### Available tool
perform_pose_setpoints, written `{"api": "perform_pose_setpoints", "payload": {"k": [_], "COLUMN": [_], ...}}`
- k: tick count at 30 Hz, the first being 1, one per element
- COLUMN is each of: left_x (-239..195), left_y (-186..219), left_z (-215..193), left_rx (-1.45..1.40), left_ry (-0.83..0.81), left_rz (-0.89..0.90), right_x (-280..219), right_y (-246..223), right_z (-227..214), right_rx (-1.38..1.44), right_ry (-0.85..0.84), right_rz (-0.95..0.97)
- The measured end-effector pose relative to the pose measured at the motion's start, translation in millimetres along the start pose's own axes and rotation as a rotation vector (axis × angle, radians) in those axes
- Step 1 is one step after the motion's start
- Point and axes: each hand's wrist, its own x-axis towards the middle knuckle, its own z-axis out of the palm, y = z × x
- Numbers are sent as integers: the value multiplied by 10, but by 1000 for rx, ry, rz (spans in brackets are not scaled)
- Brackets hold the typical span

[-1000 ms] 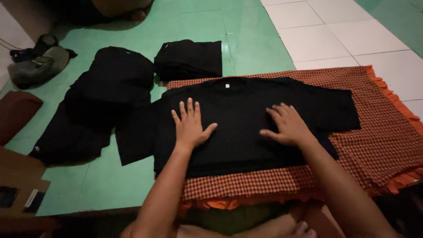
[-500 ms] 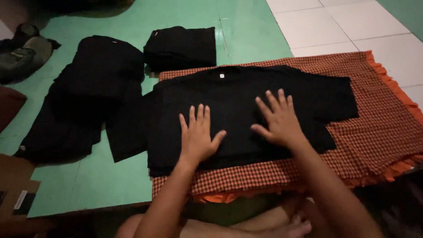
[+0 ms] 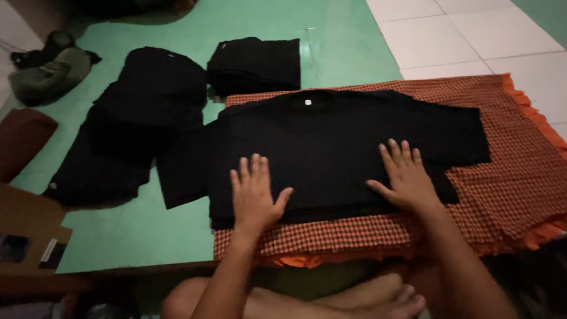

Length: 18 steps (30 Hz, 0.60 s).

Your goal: The person folds multiple black t-shirts one by one on a checkered mat. They smooth each shirt, fold the sleeves inward, fold the bottom up, and then fold the shirt in half before stacking it with others.

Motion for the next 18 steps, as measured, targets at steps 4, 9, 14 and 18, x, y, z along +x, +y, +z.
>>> {"api": "perform_pose_setpoints", "payload": {"k": [4,9,14,18], "left_x": [-181,-216,-221,-226], "left_y": [-332,-356,-221,-256], "left_z": [144,319,-16,-106], "left_rx": [-38,104,-16,-150], "left_ry": [-14,-7,-39,-75], "left_rz": [-86,-78,-119,-114], "right_x": [-34,158,369,560], "right_y": [40,-205,-1053,-1837], "right_z": [92,-107,-327,-421], "right_rx": [-80,-42,18,72], "right_ry": [59,-305,-179,123], "right_rz": [-26,223,104,-223]}}
